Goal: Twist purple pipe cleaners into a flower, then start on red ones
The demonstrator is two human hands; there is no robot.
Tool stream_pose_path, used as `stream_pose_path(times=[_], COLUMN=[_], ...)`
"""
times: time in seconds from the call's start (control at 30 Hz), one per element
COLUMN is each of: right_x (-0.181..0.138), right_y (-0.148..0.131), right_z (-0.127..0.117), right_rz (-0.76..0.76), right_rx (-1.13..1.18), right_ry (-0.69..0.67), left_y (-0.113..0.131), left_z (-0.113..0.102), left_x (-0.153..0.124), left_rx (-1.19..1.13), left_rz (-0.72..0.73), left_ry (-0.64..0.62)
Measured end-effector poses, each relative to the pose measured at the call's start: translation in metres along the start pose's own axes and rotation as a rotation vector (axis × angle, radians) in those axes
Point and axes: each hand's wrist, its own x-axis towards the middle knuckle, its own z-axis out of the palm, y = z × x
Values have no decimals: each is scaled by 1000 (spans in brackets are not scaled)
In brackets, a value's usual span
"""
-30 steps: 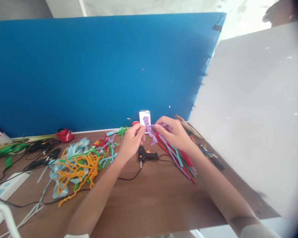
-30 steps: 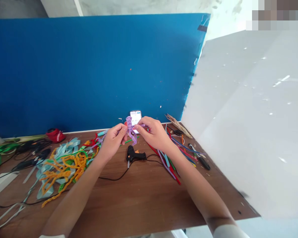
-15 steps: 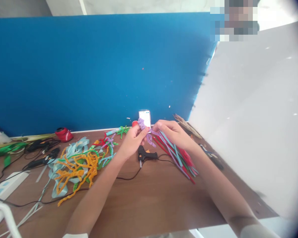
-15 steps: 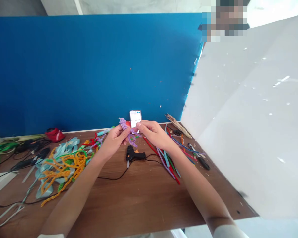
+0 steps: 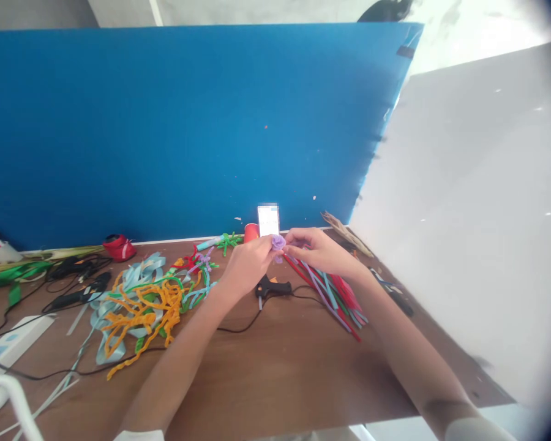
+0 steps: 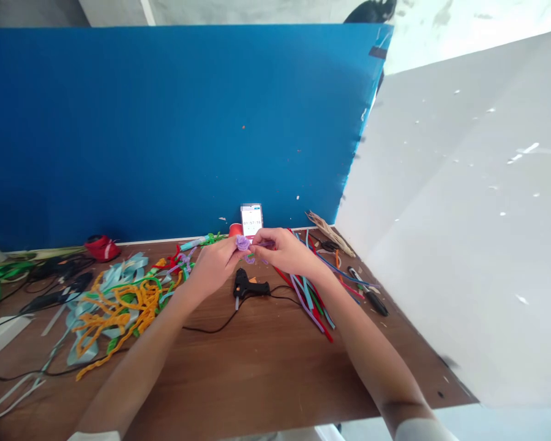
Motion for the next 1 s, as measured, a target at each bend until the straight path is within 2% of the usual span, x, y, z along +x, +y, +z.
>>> stream_pose_path(times=[0.23,0.37,0.43,0.5,0.57,0.63,0.7,0.77,0.87,0.93,1.0], right_x=[5,5,3,0,-4,-6,-7,-6,-3,-2,-2], right_y=[9,10,8,5,2,0,1,5,7,4,-1], right_z=[2,8,12,18,22,26,27,29,31,32,33], right_rz=[-30,-86,-198,-389,-590,-726,-782,-759,-617,-485,-330], right_rx=[-57,-166,-336,-618,-897,-1063,-1113,-1089,-948,-763,-482], right_ry=[55,92,151,268,390,473,512,532,534,517,444], left_y=[1,6,12,18,24,28,31,31,27,24,22], left_z=[0,2,3,0,-5,-13,-19,-23,-24,-25,-25], left_x=[0,1,2,2,2,2,0,-1,-2,-2,-2], left_rx=[-37,-163,-406,-711,-910,-1027,-1000,-887,-633,-457,-308], left_rz=[12,-106,-226,-351,-416,-438,-425,-408,-355,-311,-265], left_ry=[-60,-95,-72,-38,-25,-11,38,85,131,153,187])
